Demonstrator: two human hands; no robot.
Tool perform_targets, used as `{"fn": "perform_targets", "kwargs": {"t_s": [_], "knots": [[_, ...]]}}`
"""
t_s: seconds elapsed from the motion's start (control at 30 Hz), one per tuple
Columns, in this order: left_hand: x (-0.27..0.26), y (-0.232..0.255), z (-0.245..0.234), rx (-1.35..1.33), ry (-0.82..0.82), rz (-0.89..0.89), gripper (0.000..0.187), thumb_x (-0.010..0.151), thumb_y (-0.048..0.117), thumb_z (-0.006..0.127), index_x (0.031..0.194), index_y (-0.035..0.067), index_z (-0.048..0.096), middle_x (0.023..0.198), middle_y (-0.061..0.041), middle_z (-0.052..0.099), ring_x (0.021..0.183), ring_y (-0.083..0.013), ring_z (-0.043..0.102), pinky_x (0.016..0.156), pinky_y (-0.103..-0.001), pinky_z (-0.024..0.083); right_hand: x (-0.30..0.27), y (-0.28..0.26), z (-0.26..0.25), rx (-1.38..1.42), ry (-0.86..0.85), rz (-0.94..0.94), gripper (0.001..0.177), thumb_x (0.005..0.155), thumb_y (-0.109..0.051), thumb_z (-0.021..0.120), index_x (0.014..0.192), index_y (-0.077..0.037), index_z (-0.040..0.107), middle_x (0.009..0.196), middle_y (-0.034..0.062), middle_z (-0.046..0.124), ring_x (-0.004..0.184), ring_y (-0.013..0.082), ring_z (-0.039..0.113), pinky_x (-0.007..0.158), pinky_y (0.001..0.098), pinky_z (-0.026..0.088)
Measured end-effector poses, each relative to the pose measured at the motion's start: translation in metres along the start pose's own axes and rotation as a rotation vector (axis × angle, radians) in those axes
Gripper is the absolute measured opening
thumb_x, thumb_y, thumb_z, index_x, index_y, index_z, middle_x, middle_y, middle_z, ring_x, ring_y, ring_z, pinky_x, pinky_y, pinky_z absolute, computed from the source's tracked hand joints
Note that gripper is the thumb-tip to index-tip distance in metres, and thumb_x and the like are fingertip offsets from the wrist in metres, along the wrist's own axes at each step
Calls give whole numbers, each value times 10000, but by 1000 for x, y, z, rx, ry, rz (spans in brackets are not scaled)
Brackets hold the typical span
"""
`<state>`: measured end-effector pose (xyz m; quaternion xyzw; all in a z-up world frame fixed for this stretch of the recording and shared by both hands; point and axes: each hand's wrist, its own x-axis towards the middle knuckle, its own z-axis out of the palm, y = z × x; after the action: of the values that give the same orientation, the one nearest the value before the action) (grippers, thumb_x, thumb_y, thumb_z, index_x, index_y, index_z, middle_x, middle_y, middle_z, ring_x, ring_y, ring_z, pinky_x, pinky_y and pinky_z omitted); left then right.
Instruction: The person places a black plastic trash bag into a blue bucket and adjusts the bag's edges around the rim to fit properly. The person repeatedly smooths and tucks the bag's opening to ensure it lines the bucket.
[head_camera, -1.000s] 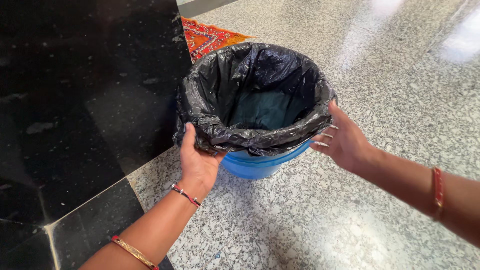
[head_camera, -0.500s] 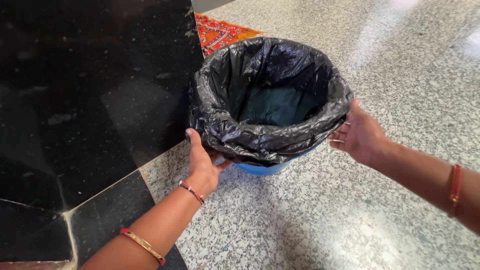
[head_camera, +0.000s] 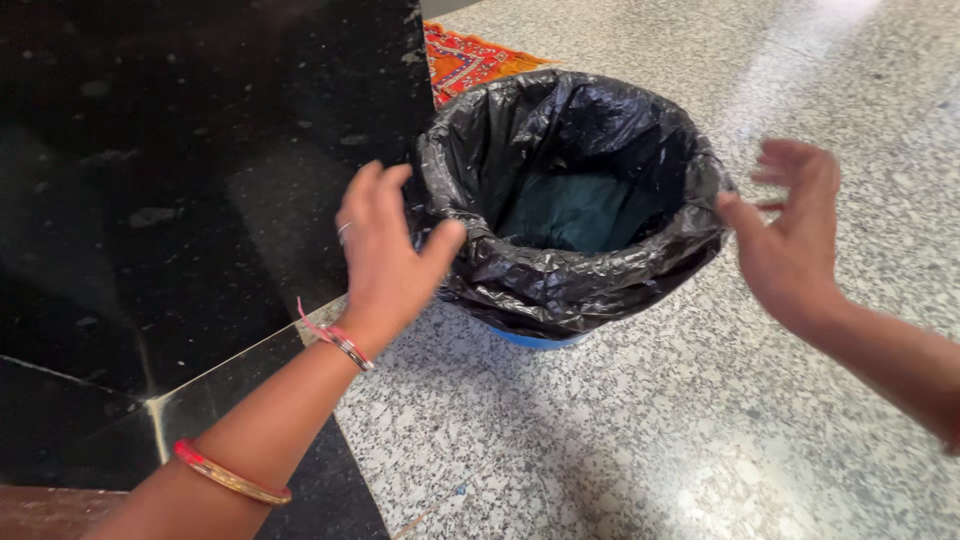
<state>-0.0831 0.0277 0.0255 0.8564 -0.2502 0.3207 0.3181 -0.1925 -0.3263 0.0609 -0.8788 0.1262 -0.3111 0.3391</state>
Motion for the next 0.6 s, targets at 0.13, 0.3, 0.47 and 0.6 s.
{"fn": "perform_targets", "kwargs": {"t_s": [0.13, 0.3, 0.47, 0.6], "knots": [[1, 25, -8, -144, -163, 400, 721, 862, 408, 768, 1425, 50, 496, 1433, -186, 548, 1400, -375, 478, 1224, -524, 323, -27, -24, 20, -334, -179, -679, 634, 831, -186, 777, 1387, -41, 509, 1414, 196, 519, 1387, 361, 462, 1159, 522, 380], [-1, 40, 25, -5, -270, 651, 634, 787, 410, 743, 1277, 45, 576, 1148, -141, 626, 1173, -312, 576, 1095, -607, 297, -39, -31, 47, -374, -421, -889, 673, 815, -274, 723, 1406, -32, 512, 1260, 162, 608, 1212, 327, 537, 1025, 538, 342], [2, 25, 35, 50, -327, 661, 281, 894, 286, 718, 1080, 117, 593, 941, -50, 588, 983, -256, 595, 942, -459, 420, -32, -22, 55, -411, -411, -822, 450, 875, -221, 676, 1298, -90, 596, 1037, 82, 647, 1004, 278, 583, 940, 479, 383], [-3, 23, 27, -15, -302, 681, 266, 877, 270, 724, 1050, 115, 595, 888, -38, 565, 926, -244, 589, 860, -439, 423, -35, -19, 56, -379, -421, -824, 387, 899, -212, 673, 1268, -110, 611, 1018, 58, 650, 981, 255, 587, 921, 456, 389]]}}
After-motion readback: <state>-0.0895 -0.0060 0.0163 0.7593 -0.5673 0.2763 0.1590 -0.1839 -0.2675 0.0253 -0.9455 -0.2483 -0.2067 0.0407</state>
